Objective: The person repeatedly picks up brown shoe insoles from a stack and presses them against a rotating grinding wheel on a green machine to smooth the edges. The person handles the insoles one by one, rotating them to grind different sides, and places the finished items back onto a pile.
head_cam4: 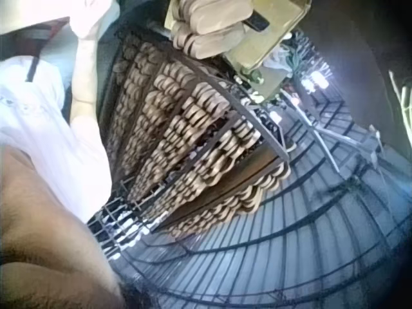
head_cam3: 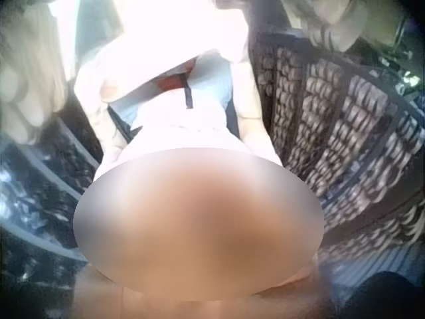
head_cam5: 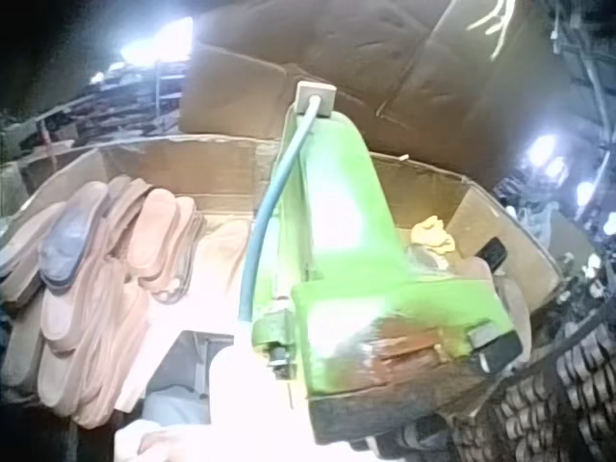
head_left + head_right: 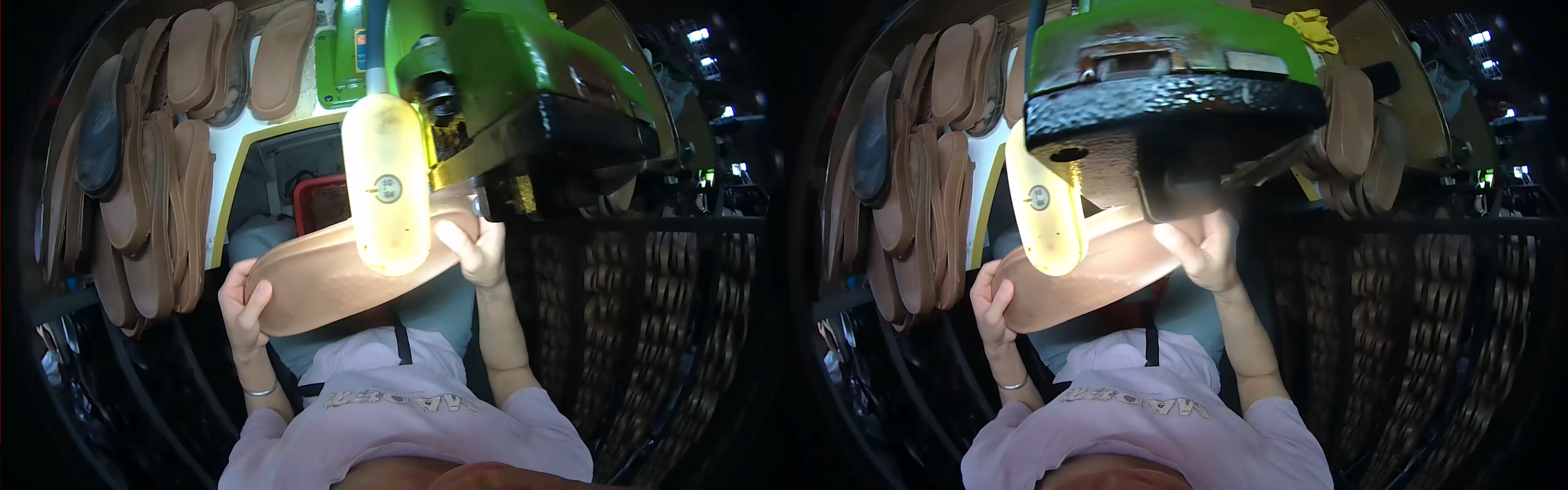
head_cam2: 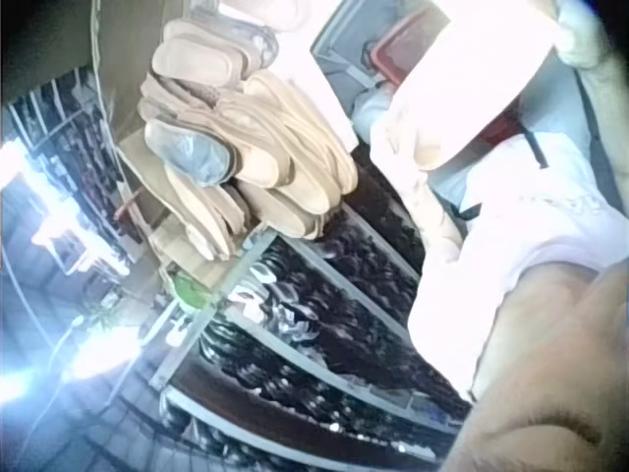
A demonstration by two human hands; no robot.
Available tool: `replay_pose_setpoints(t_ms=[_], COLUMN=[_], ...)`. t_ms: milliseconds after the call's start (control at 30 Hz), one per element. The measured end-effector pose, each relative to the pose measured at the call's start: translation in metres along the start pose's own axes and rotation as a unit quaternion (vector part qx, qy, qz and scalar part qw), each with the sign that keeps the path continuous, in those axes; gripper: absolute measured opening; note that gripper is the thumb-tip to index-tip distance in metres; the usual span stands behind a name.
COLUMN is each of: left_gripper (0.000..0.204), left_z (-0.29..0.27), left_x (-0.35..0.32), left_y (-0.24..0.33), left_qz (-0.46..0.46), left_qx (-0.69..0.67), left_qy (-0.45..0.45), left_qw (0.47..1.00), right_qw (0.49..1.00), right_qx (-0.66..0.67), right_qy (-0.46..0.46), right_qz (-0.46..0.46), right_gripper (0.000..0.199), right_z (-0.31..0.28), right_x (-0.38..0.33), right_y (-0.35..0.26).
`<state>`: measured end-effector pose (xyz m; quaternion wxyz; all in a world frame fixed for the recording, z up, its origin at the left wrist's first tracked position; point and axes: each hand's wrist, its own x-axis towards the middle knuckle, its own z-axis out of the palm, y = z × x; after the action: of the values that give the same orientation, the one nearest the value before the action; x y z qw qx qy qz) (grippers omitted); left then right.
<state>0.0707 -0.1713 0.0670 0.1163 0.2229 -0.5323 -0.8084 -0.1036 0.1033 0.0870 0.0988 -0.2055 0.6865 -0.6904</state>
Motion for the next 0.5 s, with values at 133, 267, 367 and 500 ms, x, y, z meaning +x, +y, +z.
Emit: replay_pose_setpoints(t_ms=[133, 267, 367, 500], left_gripper=[0.023, 0.022, 0.019, 0.021], left_z=[-0.021, -0.007, 0.022, 0.086], left_x=[-0.024, -0.047, -0.034, 0.016], left_y=[-0.018, -0.036, -0.032, 0.000], left_qz=[-0.029, -0.111, -0.057, 0.225], left_qx=[-0.011, 0.051, 0.238, 0.343], left_qy=[-0.026, -0.094, -0.074, -0.041], left_qw=[0.999, 0.988, 0.967, 0.911], right_qw=[0.999, 0.998, 0.998, 0.993], right_qx=[0.024, -0.013, -0.054, 0.035], right_qy=[-0.028, -0.048, -0.039, 0.100], right_qz=[0.019, 0.035, -0.008, -0.043], right_gripper=[0.037, 0.035, 0.035, 0.028], right_z=[0.012, 0.010, -0.003, -0.025], right_x=[0.003, 0.005, 0.000, 0.006], right_y=[0.000, -0.003, 0.008, 0.000])
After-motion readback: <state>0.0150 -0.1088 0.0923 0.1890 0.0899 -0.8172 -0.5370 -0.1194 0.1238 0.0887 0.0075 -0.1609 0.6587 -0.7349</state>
